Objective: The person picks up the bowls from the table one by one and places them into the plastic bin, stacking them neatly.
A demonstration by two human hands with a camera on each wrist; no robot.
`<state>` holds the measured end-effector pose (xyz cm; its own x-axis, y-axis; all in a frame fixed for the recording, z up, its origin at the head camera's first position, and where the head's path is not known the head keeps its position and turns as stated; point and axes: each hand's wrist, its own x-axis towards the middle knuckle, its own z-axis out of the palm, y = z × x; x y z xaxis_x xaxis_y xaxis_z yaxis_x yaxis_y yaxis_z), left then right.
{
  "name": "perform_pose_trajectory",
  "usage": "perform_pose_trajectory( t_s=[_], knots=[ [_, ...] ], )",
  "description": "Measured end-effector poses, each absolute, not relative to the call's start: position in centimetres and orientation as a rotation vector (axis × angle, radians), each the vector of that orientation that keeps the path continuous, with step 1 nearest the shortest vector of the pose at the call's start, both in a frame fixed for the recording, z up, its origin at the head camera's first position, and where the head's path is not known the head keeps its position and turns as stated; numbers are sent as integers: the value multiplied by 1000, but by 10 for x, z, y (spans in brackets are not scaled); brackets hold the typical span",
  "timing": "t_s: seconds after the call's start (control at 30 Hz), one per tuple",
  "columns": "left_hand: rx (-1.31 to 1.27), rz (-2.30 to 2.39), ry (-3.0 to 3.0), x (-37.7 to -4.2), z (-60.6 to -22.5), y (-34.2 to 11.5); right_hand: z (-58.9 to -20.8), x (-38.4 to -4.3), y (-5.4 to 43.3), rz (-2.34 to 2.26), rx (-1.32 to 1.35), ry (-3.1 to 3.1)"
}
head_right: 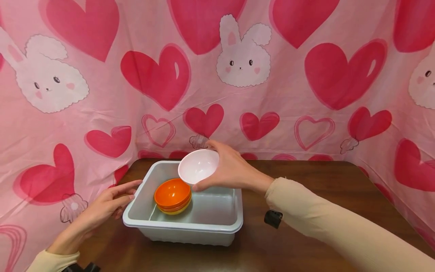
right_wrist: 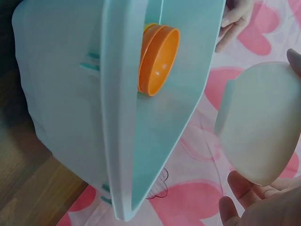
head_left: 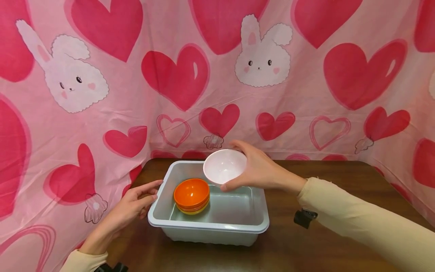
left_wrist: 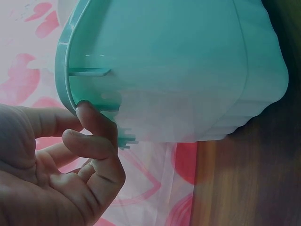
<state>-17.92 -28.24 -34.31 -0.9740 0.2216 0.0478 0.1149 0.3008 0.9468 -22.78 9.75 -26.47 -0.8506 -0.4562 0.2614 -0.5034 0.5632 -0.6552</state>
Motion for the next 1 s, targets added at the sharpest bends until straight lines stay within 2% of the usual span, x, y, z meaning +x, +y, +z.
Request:
perform_pose_trajectory(
  t_s=[1.0],
  knots=[
    [328, 1761, 2483, -179, -342, -282, -270, -257, 30, 1171, 914, -2843]
  ],
)
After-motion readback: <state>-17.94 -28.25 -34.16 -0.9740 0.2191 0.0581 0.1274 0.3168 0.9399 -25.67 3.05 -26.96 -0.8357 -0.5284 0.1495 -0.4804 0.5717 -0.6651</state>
